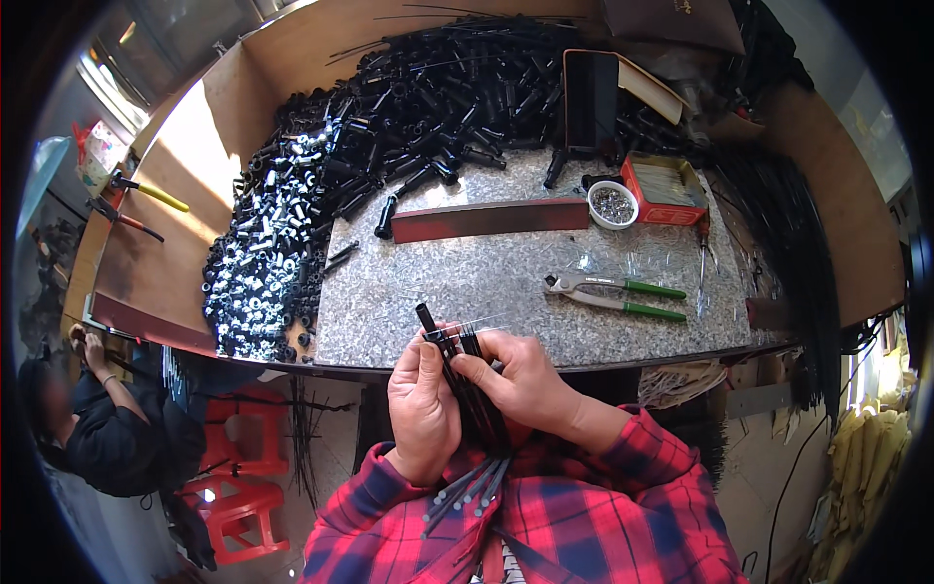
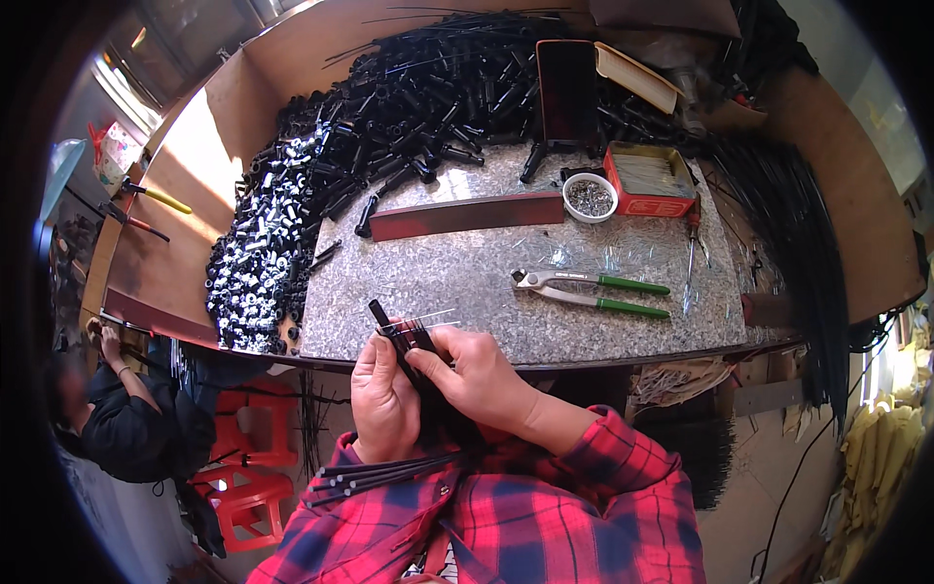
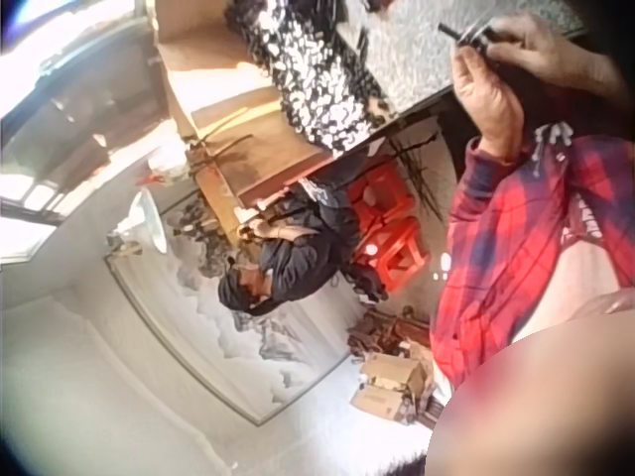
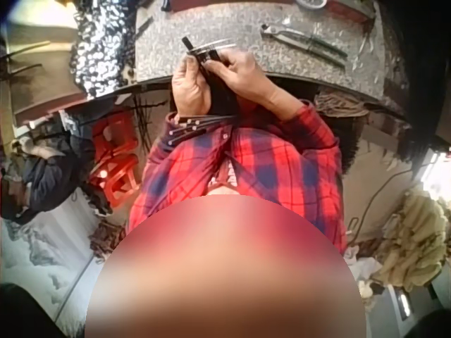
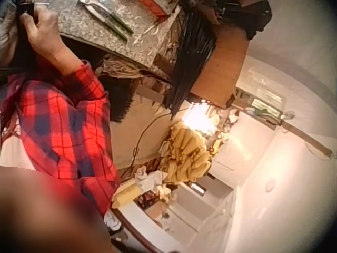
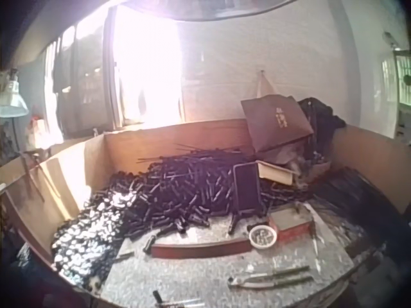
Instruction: Assembling and measuring wire bundles using a jig and pliers at a factory workbench.
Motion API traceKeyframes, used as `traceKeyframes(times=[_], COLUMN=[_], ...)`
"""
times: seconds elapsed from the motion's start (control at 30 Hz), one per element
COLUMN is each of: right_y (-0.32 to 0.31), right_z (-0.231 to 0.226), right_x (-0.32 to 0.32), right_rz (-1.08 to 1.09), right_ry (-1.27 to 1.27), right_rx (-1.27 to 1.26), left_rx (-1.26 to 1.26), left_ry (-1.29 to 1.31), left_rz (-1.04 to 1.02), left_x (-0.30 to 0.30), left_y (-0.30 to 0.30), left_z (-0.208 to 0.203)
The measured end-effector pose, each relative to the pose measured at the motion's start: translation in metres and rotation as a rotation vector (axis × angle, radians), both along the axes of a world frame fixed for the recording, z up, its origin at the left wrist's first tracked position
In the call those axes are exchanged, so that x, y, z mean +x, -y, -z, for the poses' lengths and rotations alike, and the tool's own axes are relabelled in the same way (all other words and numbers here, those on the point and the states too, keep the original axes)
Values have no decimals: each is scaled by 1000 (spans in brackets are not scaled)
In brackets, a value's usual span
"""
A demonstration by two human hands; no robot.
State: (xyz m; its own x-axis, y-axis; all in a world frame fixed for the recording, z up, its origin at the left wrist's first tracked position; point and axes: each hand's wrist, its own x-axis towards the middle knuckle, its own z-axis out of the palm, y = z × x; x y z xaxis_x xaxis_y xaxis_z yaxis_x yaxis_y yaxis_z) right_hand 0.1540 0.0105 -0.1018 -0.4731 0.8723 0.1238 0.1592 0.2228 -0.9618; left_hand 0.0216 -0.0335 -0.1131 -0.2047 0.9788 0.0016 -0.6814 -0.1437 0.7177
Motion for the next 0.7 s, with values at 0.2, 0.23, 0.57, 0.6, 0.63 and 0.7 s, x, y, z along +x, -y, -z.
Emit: traceKeyframes(times=[0.2, 0.23, 0.57, 0.6, 0.63, 0.7], right_y=[-2, -3, -7, -8, -9, -12], right_z=[0, 3, 3, 0, -3, -7], right_x=[1, 0, 1, 2, 4, 7], right_rz=[-41, -42, -170, -171, -203, -234], right_ry=[-46, -86, -244, -245, -217, -188], right_rx=[-85, -76, -218, -217, -298, -378], left_rx=[-13, -7, -24, -24, -21, -18], left_ry=[39, 40, 43, 42, 56, 71], left_rz=[46, 61, 119, 118, 131, 145], left_x=[-3, -3, -4, -5, -5, -4], left_y=[0, 0, 3, 3, 3, 3], left_z=[-3, -3, -5, -5, -5, -7])
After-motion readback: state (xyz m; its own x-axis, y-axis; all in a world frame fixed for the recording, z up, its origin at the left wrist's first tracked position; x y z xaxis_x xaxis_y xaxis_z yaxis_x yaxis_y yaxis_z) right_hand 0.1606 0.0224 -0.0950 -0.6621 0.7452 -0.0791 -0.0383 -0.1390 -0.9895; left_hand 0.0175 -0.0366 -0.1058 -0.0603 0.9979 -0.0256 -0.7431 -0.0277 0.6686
